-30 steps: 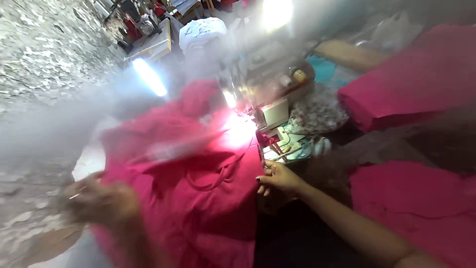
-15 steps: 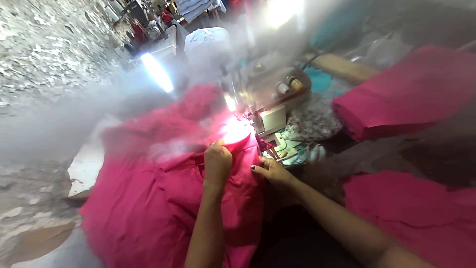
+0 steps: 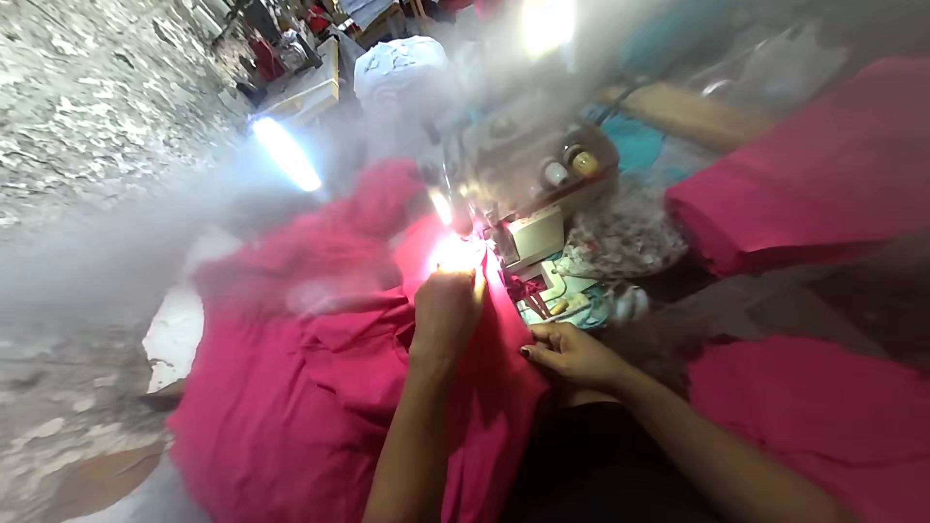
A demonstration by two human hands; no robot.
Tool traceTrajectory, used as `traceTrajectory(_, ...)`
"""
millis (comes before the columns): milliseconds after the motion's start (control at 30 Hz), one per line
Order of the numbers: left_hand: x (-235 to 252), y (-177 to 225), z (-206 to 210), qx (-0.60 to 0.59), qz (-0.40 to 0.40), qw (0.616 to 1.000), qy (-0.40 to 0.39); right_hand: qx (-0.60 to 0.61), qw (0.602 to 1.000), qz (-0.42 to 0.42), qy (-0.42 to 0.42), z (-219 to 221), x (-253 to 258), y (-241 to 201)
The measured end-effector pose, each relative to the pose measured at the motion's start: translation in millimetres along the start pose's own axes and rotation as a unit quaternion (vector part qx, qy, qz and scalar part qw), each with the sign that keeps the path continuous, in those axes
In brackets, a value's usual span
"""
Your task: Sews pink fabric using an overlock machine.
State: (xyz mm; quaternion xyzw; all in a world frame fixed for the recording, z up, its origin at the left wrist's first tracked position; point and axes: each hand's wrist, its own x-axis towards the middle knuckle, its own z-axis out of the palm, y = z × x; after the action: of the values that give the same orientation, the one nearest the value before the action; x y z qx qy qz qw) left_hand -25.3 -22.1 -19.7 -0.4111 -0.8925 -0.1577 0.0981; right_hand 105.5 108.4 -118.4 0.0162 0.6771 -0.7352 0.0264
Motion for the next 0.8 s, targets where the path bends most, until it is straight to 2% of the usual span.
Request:
traceTrajectory(133, 20, 29, -23, 0.034, -0.100, 0.982, -0.154, 0.100, 0.994, -0.010, -0.031, -5, -6, -12)
traceTrajectory(200, 23, 37, -26, 0.023, -0.120, 0.975, -0.183, 0.055, 0.998, -0.033, -0.001, -4, -1, -10)
traceTrajectory(300, 18, 43, -27, 0.008, -0.124, 0.976, -0.176, -0.025, 0.996, -0.072, 0.041, -2, 11, -7)
traceTrajectory(367, 16, 49, -32, -0.009, -0.145, 0.971, -0.192, -0.019, 0.995, -0.050, 0.087, 3, 21, -11)
traceTrajectory(400, 11, 45, -24, -0.016, -0.125, 0.980, -0.154, -0.023, 0.993, -0.039, 0.105, 5, 26, -13)
traceTrajectory(467, 2, 21, 6, -0.032, -0.033, 0.999, -0.003, -0.049, 0.992, -0.030, 0.115, 8, 36, -18)
traceTrajectory(533, 5, 6, 22, -0.032, 0.013, 0.997, 0.067, -0.080, 0.990, -0.032, 0.108, 14, 44, -23)
traceTrajectory(600, 11, -3, 25, -0.023, 0.020, 0.997, 0.073, -0.112, 0.987, -0.045, 0.102, 25, 48, -31)
traceTrajectory(700, 21, -19, 23, -0.063, -0.024, 0.997, 0.038, -0.149, 0.979, -0.097, 0.101, 44, 49, -37)
traceTrajectory(800, 31, -43, 34, -0.122, -0.034, 0.988, 0.088, -0.171, 0.962, -0.175, 0.119, 53, 52, -30)
